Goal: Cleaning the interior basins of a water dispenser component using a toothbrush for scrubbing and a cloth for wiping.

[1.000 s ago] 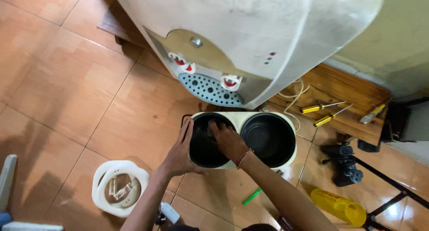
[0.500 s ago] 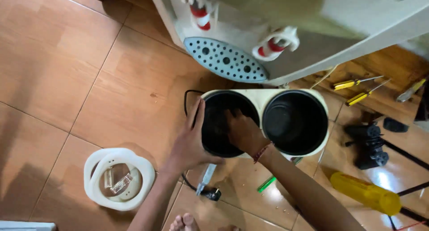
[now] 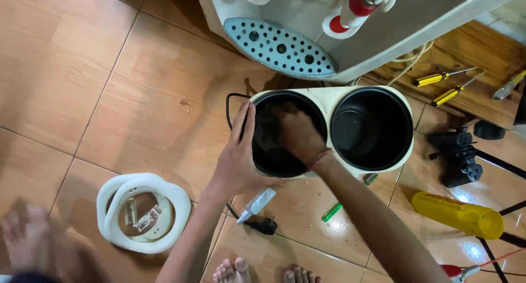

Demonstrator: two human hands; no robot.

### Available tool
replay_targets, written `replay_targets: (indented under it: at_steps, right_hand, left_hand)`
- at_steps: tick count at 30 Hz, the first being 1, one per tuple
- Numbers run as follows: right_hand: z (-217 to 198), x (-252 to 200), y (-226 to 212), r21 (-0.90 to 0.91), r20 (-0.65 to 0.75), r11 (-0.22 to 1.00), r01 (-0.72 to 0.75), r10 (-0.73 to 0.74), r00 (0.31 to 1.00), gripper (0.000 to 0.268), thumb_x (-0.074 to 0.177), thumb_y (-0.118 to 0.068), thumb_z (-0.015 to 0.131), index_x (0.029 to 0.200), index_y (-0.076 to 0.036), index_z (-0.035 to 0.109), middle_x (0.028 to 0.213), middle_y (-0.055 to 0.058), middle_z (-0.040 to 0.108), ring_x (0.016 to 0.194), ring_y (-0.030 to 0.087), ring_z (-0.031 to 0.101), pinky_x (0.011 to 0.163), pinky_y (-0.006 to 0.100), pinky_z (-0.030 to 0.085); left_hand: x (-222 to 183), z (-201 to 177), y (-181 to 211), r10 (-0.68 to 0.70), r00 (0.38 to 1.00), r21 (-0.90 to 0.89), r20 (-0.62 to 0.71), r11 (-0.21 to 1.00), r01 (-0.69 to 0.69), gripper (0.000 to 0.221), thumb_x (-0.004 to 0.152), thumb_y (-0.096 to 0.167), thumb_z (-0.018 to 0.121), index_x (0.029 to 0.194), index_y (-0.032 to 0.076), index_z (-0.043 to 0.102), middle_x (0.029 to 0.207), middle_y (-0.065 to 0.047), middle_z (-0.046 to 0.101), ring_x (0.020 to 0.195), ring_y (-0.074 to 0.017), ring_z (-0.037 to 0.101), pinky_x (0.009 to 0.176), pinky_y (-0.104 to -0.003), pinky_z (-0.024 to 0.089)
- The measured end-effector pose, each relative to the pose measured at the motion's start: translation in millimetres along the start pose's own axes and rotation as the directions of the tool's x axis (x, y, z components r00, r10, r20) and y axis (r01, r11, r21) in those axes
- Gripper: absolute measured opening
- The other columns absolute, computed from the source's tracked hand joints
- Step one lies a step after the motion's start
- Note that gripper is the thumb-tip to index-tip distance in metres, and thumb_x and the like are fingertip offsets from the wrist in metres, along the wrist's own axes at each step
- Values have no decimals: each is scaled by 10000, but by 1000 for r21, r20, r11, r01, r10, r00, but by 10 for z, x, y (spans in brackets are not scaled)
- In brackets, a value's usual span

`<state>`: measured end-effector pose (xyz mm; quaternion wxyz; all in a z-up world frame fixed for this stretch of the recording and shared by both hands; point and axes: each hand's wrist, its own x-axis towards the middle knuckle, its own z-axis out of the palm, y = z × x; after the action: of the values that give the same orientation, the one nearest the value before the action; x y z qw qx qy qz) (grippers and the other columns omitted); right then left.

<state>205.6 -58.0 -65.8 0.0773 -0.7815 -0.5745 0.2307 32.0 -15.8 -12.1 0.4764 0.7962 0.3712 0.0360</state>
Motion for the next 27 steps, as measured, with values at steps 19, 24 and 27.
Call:
replay_targets:
  at_steps: [19,24,27]
  right_hand:
    - [-3,-54,230,-426,200,891,158,-77,977,292,791,-171,651,1052,-130,777,943,133,743,821,347,753,636,440,622]
    - [167,-222,315,-101,531,994,36,23,847,342,878,-382,573,1096,-191,755,1028,118,772,972,363,752,787,495,615]
    - [-258,-316,405,414,570,889,-197,-84,818,419,894,-419,611,1168,-148,777,1140,195,757,1075,488,698,902,579,553]
  left_hand:
    - [65,84,-59,-21,999,52,45,998,19,1565,446,406,970,1637,223,-28,1721,-24,-26,1552,-388,186,1154,-585,412]
    - [46,127,-109,27,1000,18,4,999,-27,1604,426,421,977,1645,236,-49,1722,-6,-63,1546,-400,206,1163,-619,370]
    - [16,118,19,23,1000,17,13,1000,-24,1629,396,397,999,1638,206,-38,1717,-44,-25,1551,-387,177,1167,-587,380]
